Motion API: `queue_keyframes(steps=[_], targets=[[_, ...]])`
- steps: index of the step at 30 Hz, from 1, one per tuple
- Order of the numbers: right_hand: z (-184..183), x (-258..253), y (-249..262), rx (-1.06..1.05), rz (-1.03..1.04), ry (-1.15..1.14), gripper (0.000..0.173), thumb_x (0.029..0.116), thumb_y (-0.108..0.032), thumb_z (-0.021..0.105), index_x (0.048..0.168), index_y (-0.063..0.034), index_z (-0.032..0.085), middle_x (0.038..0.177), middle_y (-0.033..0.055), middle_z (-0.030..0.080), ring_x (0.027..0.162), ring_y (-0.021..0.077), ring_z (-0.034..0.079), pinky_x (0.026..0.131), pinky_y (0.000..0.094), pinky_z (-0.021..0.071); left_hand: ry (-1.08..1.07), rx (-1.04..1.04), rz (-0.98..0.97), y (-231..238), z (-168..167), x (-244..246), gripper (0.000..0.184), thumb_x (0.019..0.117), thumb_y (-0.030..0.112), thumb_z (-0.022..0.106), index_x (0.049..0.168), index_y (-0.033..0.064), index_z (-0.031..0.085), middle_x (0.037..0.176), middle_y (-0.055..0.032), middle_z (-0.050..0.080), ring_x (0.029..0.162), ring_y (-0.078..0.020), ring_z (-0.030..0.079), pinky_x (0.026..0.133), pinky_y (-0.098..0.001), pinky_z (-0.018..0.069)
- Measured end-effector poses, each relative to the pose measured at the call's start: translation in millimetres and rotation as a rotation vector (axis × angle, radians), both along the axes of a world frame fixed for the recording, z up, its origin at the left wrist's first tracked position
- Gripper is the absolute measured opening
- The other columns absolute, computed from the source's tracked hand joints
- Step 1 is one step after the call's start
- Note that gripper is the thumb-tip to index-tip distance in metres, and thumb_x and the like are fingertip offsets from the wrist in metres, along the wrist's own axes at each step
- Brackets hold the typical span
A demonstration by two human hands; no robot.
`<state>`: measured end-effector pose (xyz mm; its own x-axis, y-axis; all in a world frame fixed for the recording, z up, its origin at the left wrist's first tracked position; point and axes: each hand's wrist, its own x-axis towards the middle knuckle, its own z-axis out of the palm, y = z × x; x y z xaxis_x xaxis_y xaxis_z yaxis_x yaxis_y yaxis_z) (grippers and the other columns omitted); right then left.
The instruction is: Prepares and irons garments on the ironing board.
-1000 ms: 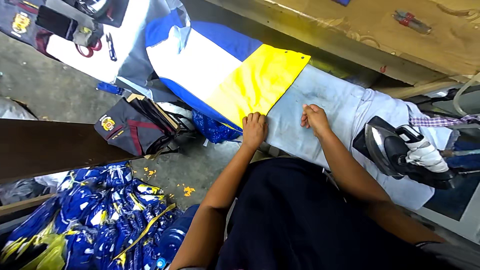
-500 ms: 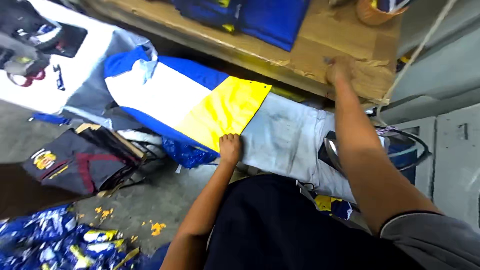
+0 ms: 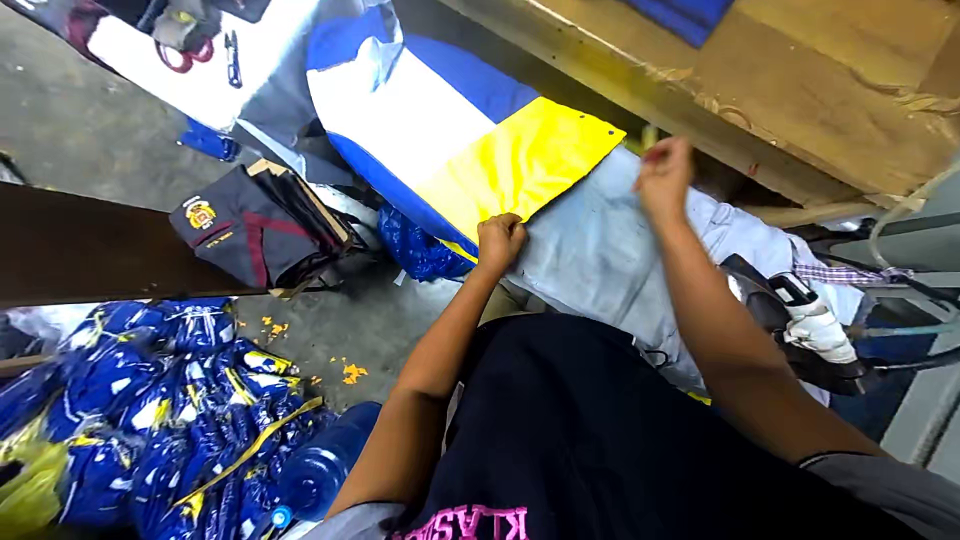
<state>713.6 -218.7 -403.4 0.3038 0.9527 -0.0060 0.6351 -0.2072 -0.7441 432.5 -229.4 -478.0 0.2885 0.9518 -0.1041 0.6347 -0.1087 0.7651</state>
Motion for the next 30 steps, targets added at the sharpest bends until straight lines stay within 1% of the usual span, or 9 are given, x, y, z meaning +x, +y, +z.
queue_keyframes(steps=[3, 6, 8, 10, 18, 21, 26, 28, 30], targets=[[-37.7, -65.3, -34.7, -0.057, 0.145, 0.11, 0.036, 0.0982, -0.009, 0.059, 0.127, 0.0108, 0.052, 0.115, 0.0281, 0.064, 0.1, 0.0348, 0.067, 0.088, 0.0478, 0.055, -0.11, -0.086, 0.061, 1.0, 7.9, -2.7, 0.025, 0.1009, 0.009, 0.055, 0.113, -0.0068, 0.071, 0.103, -0.0229, 0.073, 0.098, -0.0332, 0.071, 0.094, -0.052, 0.0536], [-63.2, -102.0, -56.1, 0.008, 0.237, 0.106, 0.033, 0.0987, -0.013, 0.061, 0.124, 0.0087, 0.058, 0.119, 0.0281, 0.062, 0.102, 0.0367, 0.066, 0.088, 0.0499, 0.0554, -0.148, -0.14, 0.082, 3.8, 10.7, -3.1, 0.025, 0.1016, 0.009, 0.055, 0.115, -0.0071, 0.069, 0.103, -0.0222, 0.073, 0.097, -0.0304, 0.071, 0.092, -0.0488, 0.0544], [-77.1, -116.4, -63.5, 0.088, 0.254, 0.054, 0.031, 0.0991, -0.013, 0.061, 0.122, 0.0082, 0.06, 0.115, 0.0276, 0.062, 0.098, 0.0379, 0.067, 0.083, 0.0499, 0.0562, -0.152, -0.158, 0.092, 4.9, 10.3, -2.5, 0.025, 0.1017, 0.009, 0.055, 0.116, -0.0067, 0.069, 0.103, -0.0214, 0.072, 0.096, -0.0292, 0.07, 0.092, -0.0481, 0.0543], [-86.0, -123.7, -66.4, 0.124, 0.251, 0.016, 0.033, 0.1001, -0.013, 0.06, 0.126, 0.0081, 0.059, 0.116, 0.0281, 0.061, 0.096, 0.0396, 0.067, 0.079, 0.0504, 0.0572, -0.155, -0.162, 0.099, 4.8, 11.0, -1.4, 0.024, 0.1014, 0.009, 0.055, 0.115, -0.0063, 0.069, 0.101, -0.0203, 0.072, 0.093, -0.0272, 0.07, 0.09, -0.0465, 0.0545], [-79.9, -133.4, -53.9, 0.013, 0.28, -0.045, 0.037, 0.1029, -0.011, 0.057, 0.135, 0.0081, 0.058, 0.125, 0.0313, 0.059, 0.098, 0.0447, 0.068, 0.08, 0.0545, 0.0582, -0.121, -0.157, 0.094, 3.6, 15.8, -0.9, 0.023, 0.1004, 0.01, 0.057, 0.113, -0.0046, 0.071, 0.098, -0.0191, 0.073, 0.092, -0.028, 0.07, 0.089, -0.0479, 0.0547], [-77.7, -134.2, -51.8, 0.017, 0.311, -0.105, 0.034, 0.1028, -0.009, 0.057, 0.132, 0.0074, 0.061, 0.125, 0.0308, 0.061, 0.094, 0.0455, 0.069, 0.076, 0.0555, 0.0585, -0.109, -0.149, 0.096, 3.1, 16.3, -0.5, 0.022, 0.0999, 0.009, 0.058, 0.111, -0.0044, 0.072, 0.097, -0.019, 0.073, 0.092, -0.0281, 0.071, 0.089, -0.0482, 0.0546], [-74.2, -128.3, -48.1, -0.028, 0.309, -0.129, 0.03, 0.1045, -0.008, 0.053, 0.129, 0.0056, 0.063, 0.123, 0.0287, 0.061, 0.094, 0.0436, 0.07, 0.076, 0.0548, 0.0583, -0.085, -0.084, 0.088, 2.7, 12.8, 0.9, 0.021, 0.0987, 0.009, 0.059, 0.107, -0.0036, 0.074, 0.094, -0.0185, 0.074, 0.091, -0.0293, 0.072, 0.089, -0.0503, 0.0549], [-68.9, -119.0, -45.2, -0.052, 0.264, -0.102, 0.032, 0.1048, -0.009, 0.053, 0.131, 0.0064, 0.062, 0.125, 0.0293, 0.061, 0.098, 0.0436, 0.069, 0.079, 0.0548, 0.0582, -0.024, -0.012, 0.049, -0.6, 11.1, 2.0, 0.022, 0.0982, 0.01, 0.059, 0.108, -0.0032, 0.074, 0.101, -0.0206, 0.074, 0.101, -0.0351, 0.07, 0.099, -0.0577, 0.0474], [-58.1, -99.0, -39.7, -0.044, 0.205, -0.103, 0.036, 0.1053, -0.012, 0.053, 0.136, 0.0075, 0.058, 0.128, 0.0313, 0.059, 0.107, 0.0436, 0.067, 0.088, 0.0532, 0.057, 0.107, 0.088, -0.082, -13.9, 5.6, 1.4, 0.026, 0.0989, 0.011, 0.06, 0.119, -0.0008, 0.072, 0.122, -0.0231, 0.069, 0.122, -0.0424, 0.06, 0.107, -0.0655, 0.0376]])
